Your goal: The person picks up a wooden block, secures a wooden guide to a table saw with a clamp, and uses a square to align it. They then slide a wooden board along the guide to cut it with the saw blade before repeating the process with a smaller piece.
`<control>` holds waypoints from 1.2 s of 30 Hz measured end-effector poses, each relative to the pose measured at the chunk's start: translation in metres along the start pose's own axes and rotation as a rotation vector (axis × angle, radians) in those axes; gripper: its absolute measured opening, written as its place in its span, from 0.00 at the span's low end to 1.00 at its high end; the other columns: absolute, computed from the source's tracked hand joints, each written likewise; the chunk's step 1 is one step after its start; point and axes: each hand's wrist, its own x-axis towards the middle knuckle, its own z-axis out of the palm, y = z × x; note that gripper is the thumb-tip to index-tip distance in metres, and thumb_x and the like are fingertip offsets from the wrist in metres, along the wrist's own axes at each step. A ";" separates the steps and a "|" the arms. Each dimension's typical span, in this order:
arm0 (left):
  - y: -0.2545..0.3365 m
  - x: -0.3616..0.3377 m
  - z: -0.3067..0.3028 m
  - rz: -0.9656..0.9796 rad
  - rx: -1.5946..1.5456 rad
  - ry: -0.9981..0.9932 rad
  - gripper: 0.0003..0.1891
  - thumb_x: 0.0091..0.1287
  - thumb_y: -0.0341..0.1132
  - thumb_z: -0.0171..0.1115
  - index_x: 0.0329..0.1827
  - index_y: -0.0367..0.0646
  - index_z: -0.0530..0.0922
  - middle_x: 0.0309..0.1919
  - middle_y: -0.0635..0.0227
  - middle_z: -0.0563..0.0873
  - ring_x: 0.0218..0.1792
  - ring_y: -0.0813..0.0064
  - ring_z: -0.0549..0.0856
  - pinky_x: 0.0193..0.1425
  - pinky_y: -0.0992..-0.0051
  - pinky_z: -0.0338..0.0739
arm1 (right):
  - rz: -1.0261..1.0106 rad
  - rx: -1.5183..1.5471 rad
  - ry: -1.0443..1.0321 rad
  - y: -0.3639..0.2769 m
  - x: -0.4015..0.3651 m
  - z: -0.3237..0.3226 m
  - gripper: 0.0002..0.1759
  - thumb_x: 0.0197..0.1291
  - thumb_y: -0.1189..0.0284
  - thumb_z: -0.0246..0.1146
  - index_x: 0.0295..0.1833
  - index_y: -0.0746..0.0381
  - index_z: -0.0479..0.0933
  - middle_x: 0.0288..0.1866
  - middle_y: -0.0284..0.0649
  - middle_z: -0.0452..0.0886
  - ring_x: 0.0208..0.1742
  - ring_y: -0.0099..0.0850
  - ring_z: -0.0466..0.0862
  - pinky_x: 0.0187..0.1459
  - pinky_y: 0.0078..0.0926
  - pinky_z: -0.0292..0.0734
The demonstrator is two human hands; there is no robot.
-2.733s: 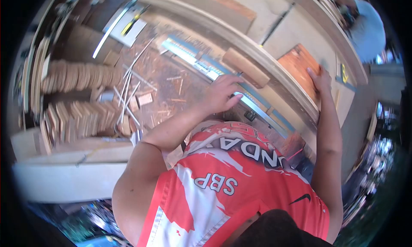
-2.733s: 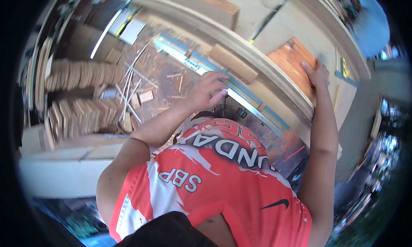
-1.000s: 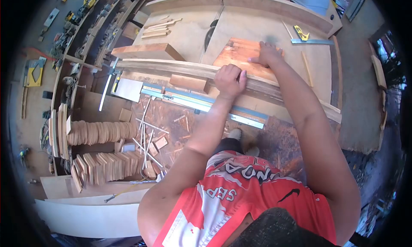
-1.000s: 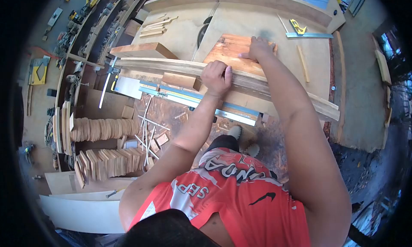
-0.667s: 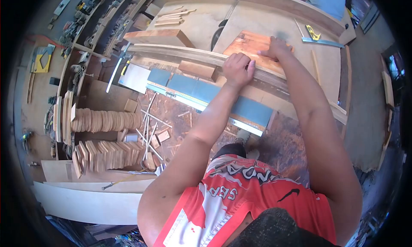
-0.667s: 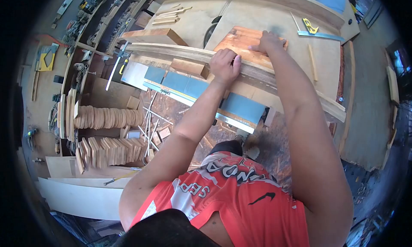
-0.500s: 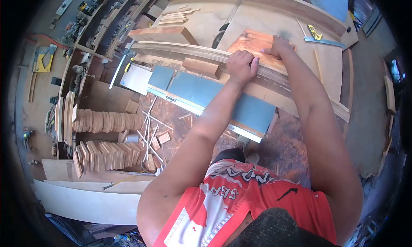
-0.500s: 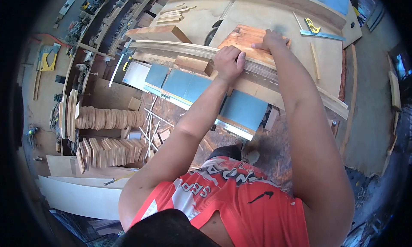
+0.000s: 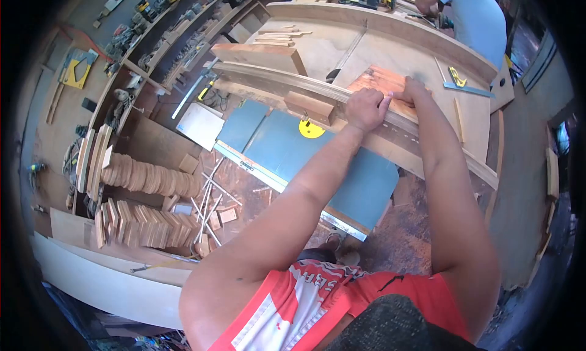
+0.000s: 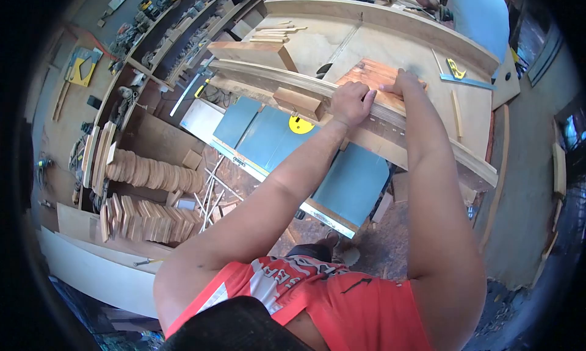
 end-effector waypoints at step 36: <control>-0.258 -0.281 -0.023 -1.661 -0.711 0.878 0.32 0.76 0.62 0.41 0.53 0.41 0.79 0.33 0.73 0.80 0.32 0.74 0.76 0.38 0.71 0.72 | -0.302 -0.035 0.041 0.014 0.020 0.006 0.55 0.47 0.43 0.75 0.71 0.68 0.66 0.67 0.58 0.74 0.69 0.52 0.74 0.70 0.42 0.68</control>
